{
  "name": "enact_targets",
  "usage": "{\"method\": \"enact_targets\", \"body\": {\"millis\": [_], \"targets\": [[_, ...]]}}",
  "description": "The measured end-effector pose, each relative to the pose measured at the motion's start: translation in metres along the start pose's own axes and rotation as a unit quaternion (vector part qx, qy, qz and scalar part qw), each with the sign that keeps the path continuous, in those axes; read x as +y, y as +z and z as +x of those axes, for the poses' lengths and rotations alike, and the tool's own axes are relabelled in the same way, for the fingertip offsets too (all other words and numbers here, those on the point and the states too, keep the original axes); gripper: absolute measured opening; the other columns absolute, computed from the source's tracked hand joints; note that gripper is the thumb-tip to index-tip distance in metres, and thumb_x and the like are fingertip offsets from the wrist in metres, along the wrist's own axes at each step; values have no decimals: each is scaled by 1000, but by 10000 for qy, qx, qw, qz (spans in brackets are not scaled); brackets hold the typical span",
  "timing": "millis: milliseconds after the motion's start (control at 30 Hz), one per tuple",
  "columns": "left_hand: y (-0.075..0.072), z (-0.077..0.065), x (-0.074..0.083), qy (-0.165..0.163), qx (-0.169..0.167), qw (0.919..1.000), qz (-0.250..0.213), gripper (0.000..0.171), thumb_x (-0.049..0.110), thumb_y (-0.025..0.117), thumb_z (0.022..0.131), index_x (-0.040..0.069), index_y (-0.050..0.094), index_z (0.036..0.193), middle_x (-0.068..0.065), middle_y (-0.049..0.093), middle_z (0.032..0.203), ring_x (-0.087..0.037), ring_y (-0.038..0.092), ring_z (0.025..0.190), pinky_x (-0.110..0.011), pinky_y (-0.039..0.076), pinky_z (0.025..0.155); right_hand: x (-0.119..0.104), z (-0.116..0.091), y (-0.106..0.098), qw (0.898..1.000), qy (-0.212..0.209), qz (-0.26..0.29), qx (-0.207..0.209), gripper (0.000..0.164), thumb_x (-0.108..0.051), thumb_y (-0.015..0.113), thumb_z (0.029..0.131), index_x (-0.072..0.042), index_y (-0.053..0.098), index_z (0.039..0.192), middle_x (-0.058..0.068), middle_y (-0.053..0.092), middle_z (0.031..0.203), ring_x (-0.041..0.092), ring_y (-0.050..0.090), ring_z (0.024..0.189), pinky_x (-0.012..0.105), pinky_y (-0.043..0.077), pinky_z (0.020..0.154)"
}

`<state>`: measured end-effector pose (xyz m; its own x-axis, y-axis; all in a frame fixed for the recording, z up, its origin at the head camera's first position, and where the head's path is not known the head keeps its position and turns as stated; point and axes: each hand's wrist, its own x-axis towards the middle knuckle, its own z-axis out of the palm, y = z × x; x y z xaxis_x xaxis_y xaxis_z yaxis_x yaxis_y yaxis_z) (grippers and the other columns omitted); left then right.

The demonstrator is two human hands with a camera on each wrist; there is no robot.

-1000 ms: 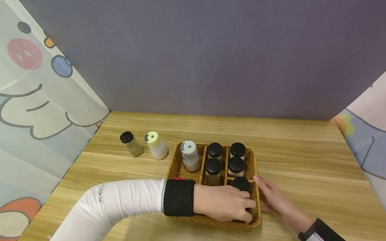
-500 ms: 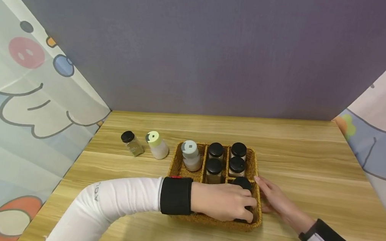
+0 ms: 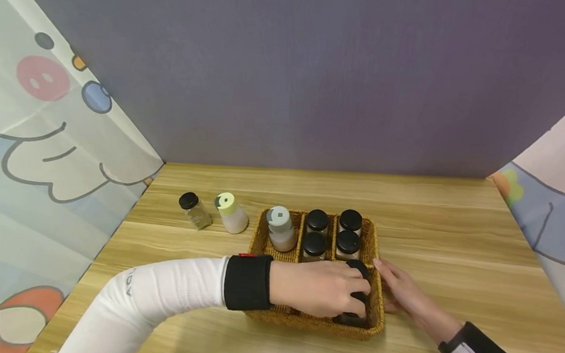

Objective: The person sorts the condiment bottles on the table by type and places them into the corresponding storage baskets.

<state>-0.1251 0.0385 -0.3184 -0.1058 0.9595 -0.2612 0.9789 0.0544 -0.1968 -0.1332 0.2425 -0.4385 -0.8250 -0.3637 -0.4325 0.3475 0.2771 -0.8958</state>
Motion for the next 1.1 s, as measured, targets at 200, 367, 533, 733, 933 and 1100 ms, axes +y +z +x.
{"method": "enact_targets", "body": {"millis": [200,367,533,733,933,1100], "targets": [[-4,-9,-5,-232,49,9997,-47,30,23,50,91,28,54,120,2,49,121,-9,47,105,-15,38,89,2,1,-2,9993,-199,235,-193,70,-41,27,96,10,4,137,28,45,120,26,57,95,44,52,74],[-4,-21,-11,-444,330,9984,-131,28,20,50,90,26,58,117,0,51,120,-10,48,104,-15,39,87,3,2,-1,9989,-254,323,-217,70,-41,27,96,11,3,137,31,42,123,25,57,95,45,51,74],[-3,-32,-16,-666,623,9955,-261,27,18,51,89,24,60,114,-1,52,119,-11,49,105,-16,40,88,3,2,0,9988,-266,379,-185,70,-40,27,96,11,3,137,36,31,129,27,56,98,46,51,76],[-1,-44,-25,-993,956,9899,-320,26,19,56,87,23,61,112,0,54,116,-11,50,102,-19,40,89,4,2,1,9991,-220,360,-73,70,-40,27,96,10,1,137,38,21,133,34,52,104,46,51,76],[1,-59,-37,-1329,1007,9852,-406,29,23,59,85,22,60,114,-1,52,115,-14,49,102,-22,39,90,3,1,3,9997,-51,188,121,73,-43,28,95,8,-1,138,36,5,137,48,27,120,46,50,77],[5,-71,-46,-1543,1098,9792,-733,27,20,60,85,18,60,112,-4,52,115,-16,48,105,-22,39,91,3,1,3,9997,-47,197,131,72,-43,28,95,8,1,138,37,9,137,46,33,118,45,51,77]]}}
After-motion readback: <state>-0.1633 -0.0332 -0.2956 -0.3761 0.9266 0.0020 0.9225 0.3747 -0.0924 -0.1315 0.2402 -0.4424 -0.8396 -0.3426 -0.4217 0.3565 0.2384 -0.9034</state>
